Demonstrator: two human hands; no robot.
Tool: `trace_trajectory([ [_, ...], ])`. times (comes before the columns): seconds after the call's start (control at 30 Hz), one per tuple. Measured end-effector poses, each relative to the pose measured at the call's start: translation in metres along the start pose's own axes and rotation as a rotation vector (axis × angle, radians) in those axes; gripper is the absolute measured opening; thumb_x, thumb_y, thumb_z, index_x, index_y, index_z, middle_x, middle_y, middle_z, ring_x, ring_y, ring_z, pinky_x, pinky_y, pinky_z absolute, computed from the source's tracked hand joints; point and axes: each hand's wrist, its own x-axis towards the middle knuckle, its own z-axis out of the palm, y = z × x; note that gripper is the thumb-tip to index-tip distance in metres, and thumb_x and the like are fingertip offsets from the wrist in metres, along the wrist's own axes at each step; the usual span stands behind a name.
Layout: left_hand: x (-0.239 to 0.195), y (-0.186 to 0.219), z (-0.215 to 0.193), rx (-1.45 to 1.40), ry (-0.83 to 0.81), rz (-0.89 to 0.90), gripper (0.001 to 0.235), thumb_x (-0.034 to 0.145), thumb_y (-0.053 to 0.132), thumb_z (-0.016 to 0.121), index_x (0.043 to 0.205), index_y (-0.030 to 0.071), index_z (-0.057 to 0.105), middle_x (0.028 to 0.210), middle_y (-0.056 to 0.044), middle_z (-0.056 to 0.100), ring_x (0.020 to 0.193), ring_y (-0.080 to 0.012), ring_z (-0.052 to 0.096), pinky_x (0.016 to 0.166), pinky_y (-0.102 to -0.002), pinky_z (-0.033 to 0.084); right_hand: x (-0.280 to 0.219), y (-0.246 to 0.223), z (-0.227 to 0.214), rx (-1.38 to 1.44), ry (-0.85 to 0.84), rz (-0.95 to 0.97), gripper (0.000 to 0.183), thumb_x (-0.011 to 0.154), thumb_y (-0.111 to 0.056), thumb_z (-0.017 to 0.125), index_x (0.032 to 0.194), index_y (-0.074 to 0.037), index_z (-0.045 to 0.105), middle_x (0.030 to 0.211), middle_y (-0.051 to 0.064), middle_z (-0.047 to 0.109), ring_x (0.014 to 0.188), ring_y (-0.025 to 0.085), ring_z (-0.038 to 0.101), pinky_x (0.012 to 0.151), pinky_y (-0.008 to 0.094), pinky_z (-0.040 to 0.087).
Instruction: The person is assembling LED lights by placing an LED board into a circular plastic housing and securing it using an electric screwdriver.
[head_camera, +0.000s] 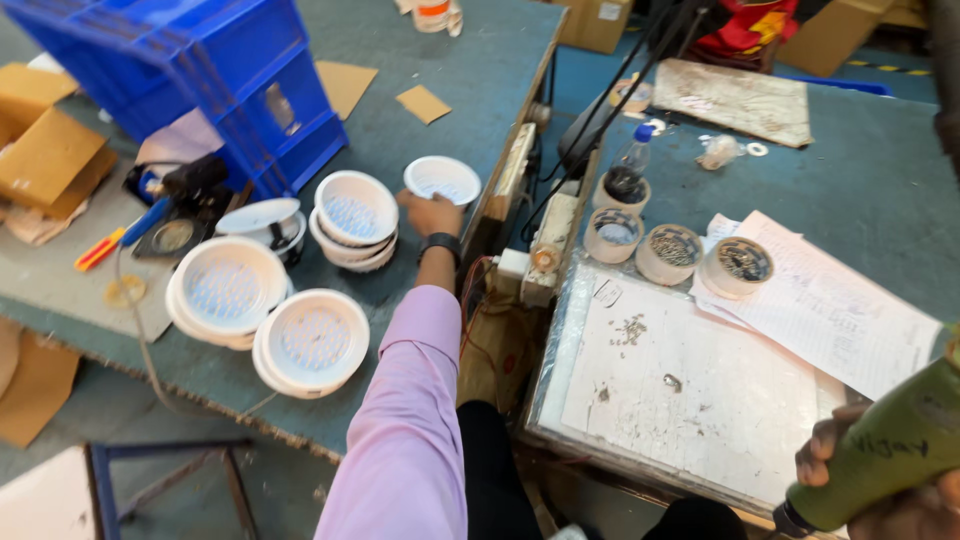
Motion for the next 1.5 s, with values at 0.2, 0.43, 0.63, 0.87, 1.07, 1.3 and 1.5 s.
trace_trajectory([
  [0.2, 0.027, -0.022, 0.022, -0.036, 0.037, -0.124, 0.055, 0.09, 0.001, 0.061, 0.135, -0.005, 0.029, 0.12, -0.041, 0.06, 0.111, -0.0503, 0.064, 0.097, -0.051, 0.051, -0.015, -0.011, -0.014, 0.115, 0.044, 0.088, 0.086, 0.085, -0.053, 0.08, 0.131, 0.014, 0.053, 0.103, 0.035, 0.059, 0.09, 0.048, 0.062, 0.059, 0.067, 0.057],
  [0.43, 0.022, -0.013, 0.012, -0.063, 0.0, -0.228, 0.055, 0.094, 0.004, 0.055, 0.14, -0.005, 0.027, 0.118, -0.037, 0.065, 0.113, -0.0465, 0.066, 0.101, -0.049, 0.051, 0.052, 0.026, -0.085, 0.364, -0.534, 0.291, 0.067, 0.09, -0.031, 0.08, 0.129, 0.016, 0.052, 0.104, 0.042, 0.062, 0.099, 0.054, 0.064, 0.079, 0.076, 0.054],
  [0.63, 0.004, -0.007, 0.006, 0.047, 0.06, -0.03, 0.087, 0.088, 0.007, 0.065, 0.153, -0.006, 0.009, 0.139, -0.039, 0.049, 0.116, -0.0493, 0.06, 0.098, -0.052, 0.048, 0.077, 0.063, -0.116, 0.528, -0.625, 0.149, 0.04, 0.119, -0.02, 0.045, 0.136, 0.015, 0.054, 0.112, 0.04, 0.064, 0.094, 0.053, 0.066, 0.088, 0.067, 0.048],
  [0.87, -0.035, 0.026, -0.022, 0.036, -0.177, -0.028, 0.089, 0.092, 0.015, 0.065, 0.159, 0.0, 0.008, 0.123, -0.036, 0.056, 0.105, -0.0472, 0.066, 0.094, -0.049, 0.052, 0.078, 0.052, -0.117, 0.274, -0.579, 0.154, 0.048, 0.109, -0.032, 0.055, 0.126, 0.012, 0.058, 0.109, 0.03, 0.064, 0.099, 0.045, 0.066, 0.094, 0.063, 0.051],
  [1.07, -0.11, 0.042, -0.039, -0.164, -0.384, 0.145, 0.075, 0.094, 0.02, 0.069, 0.155, 0.004, 0.03, 0.085, -0.023, 0.074, 0.075, -0.0327, 0.072, 0.071, -0.044, 0.054, 0.038, 0.032, -0.041, 0.088, -0.024, -0.119, 0.068, 0.098, -0.053, 0.07, 0.132, 0.003, 0.053, 0.109, 0.02, 0.06, 0.108, 0.035, 0.061, 0.101, 0.057, 0.05],
  [1.3, -0.23, 0.031, -0.106, -0.32, -0.772, 0.099, 0.066, 0.097, 0.018, 0.066, 0.154, 0.004, 0.035, 0.069, -0.008, 0.071, 0.061, -0.0119, 0.067, 0.059, -0.028, 0.052, 0.053, -0.02, 0.048, -0.074, -0.049, -0.257, 0.076, 0.102, -0.066, 0.066, 0.128, 0.004, 0.052, 0.106, 0.02, 0.063, 0.098, 0.029, 0.063, 0.091, 0.045, 0.054],
  [1.5, -0.275, 0.022, -0.151, -0.333, -0.86, -0.082, 0.056, 0.095, 0.014, 0.064, 0.147, 0.001, 0.046, 0.072, -0.006, 0.072, 0.066, -0.0098, 0.068, 0.063, -0.026, 0.055, 0.074, -0.039, 0.077, -0.182, -0.034, -0.334, 0.083, 0.1, -0.07, 0.064, 0.129, 0.006, 0.051, 0.107, 0.018, 0.065, 0.098, 0.027, 0.065, 0.093, 0.04, 0.055],
])
